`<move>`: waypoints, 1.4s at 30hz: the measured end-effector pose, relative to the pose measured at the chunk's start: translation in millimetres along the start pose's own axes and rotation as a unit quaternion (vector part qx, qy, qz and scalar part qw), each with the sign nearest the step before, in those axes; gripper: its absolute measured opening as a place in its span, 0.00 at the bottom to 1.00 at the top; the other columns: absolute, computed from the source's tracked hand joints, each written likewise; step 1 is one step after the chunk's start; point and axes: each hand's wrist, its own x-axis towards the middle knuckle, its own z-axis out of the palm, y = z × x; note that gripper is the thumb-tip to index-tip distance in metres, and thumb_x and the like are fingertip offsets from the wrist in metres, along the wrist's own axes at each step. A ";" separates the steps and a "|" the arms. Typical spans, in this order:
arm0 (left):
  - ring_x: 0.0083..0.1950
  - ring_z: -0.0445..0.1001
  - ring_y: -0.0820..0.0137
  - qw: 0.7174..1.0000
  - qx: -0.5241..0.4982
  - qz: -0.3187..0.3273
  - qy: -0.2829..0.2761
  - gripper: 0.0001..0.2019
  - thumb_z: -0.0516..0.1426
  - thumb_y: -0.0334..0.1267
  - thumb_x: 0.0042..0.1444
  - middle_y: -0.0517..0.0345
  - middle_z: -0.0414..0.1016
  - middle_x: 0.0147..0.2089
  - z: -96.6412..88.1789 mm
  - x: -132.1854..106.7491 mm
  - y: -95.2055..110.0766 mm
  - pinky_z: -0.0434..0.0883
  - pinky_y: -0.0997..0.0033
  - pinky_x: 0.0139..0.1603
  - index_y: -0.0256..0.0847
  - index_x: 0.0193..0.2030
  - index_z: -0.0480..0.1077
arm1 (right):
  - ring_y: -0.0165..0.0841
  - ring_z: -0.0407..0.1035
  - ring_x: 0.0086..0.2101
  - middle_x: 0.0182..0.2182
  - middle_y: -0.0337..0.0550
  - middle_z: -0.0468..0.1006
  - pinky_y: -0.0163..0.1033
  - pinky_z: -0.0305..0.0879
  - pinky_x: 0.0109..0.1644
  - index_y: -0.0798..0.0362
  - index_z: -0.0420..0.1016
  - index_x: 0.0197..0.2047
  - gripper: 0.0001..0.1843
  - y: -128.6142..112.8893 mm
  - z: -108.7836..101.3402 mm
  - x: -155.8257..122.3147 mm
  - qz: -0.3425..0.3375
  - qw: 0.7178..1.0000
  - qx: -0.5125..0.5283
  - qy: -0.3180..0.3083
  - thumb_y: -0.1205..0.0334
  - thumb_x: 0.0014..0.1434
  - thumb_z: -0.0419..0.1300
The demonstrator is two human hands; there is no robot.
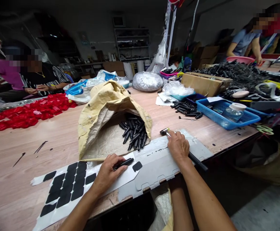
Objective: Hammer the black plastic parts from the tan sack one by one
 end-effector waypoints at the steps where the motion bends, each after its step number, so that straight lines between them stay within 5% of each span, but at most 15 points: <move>1: 0.45 0.72 0.59 1.000 0.004 0.007 0.003 0.09 0.62 0.42 0.61 0.53 0.77 0.40 1.7 -0.7 -1.0 0.67 0.59 0.48 0.44 0.45 0.78 | 0.40 0.70 0.43 0.45 0.49 0.77 0.41 0.57 0.39 0.47 0.75 0.59 0.19 -1.2 -3.7 -2.3 0.002 1.000 0.025 0.007 0.58 0.69 0.52; 6: 0.44 0.71 0.60 1.000 0.009 0.012 0.010 0.07 0.62 0.39 0.60 0.55 0.75 0.38 1.9 1.1 0.2 0.66 0.61 0.46 0.43 0.44 0.78 | 0.40 0.73 0.46 0.48 0.51 0.80 0.42 0.67 0.48 0.53 0.76 0.57 0.19 -25.3 -29.0 -39.9 -0.035 0.962 0.264 0.063 0.57 0.69 0.50; 9: 0.43 0.70 0.61 1.000 0.006 0.010 0.016 0.07 0.63 0.38 0.59 0.55 0.75 0.37 1.7 0.6 0.0 0.66 0.61 0.46 0.43 0.44 0.79 | 0.38 0.75 0.46 0.46 0.49 0.81 0.42 0.71 0.51 0.52 0.77 0.54 0.18 -50.4 -40.5 -75.0 -0.113 0.919 0.377 -0.002 0.55 0.70 0.52; 12: 0.43 0.71 0.61 1.000 -0.003 0.015 0.020 0.08 0.63 0.38 0.59 0.55 0.75 0.37 2.6 0.0 -1.0 0.66 0.62 0.46 0.44 0.45 0.80 | 0.37 0.76 0.44 0.43 0.47 0.81 0.40 0.72 0.49 0.51 0.77 0.54 0.17 -71.0 -44.0 -103.2 -0.166 0.908 0.383 -0.040 0.58 0.71 0.51; 18: 0.43 0.71 0.62 0.999 -0.002 0.022 0.029 0.07 0.63 0.38 0.60 0.56 0.75 0.36 4.2 0.3 -1.6 0.66 0.63 0.46 0.45 0.44 0.81 | 0.36 0.75 0.42 0.41 0.47 0.79 0.39 0.71 0.48 0.51 0.73 0.61 0.19 -85.1 -37.2 -123.0 -0.223 0.926 0.306 0.005 0.62 0.71 0.50; 32: 0.43 0.70 0.63 0.999 -0.017 0.007 0.034 0.05 0.63 0.33 0.57 0.57 0.73 0.35 4.9 0.5 0.2 0.65 0.64 0.45 0.45 0.40 0.80 | 0.34 0.75 0.39 0.39 0.44 0.79 0.37 0.70 0.43 0.48 0.74 0.60 0.19 -103.0 -35.4 -129.1 -0.255 0.932 0.256 -0.041 0.63 0.72 0.49; 36: 0.43 0.71 0.62 0.999 -0.025 -0.006 0.028 0.06 0.64 0.34 0.55 0.57 0.75 0.37 2.9 0.3 0.5 0.65 0.63 0.45 0.44 0.41 0.79 | 0.35 0.75 0.42 0.42 0.44 0.80 0.38 0.69 0.46 0.47 0.75 0.60 0.19 -80.0 -35.6 -103.2 -0.204 0.945 0.256 0.007 0.58 0.71 0.51; 42: 0.45 0.71 0.61 0.997 -0.067 -0.024 0.015 0.11 0.56 0.45 0.67 0.55 0.76 0.40 -4.0 -0.1 3.4 0.65 0.61 0.47 0.44 0.44 0.78 | 0.39 0.73 0.40 0.43 0.46 0.79 0.42 0.63 0.40 0.47 0.80 0.54 0.18 -15.0 -22.7 -34.0 -0.050 0.993 0.083 0.068 0.56 0.67 0.55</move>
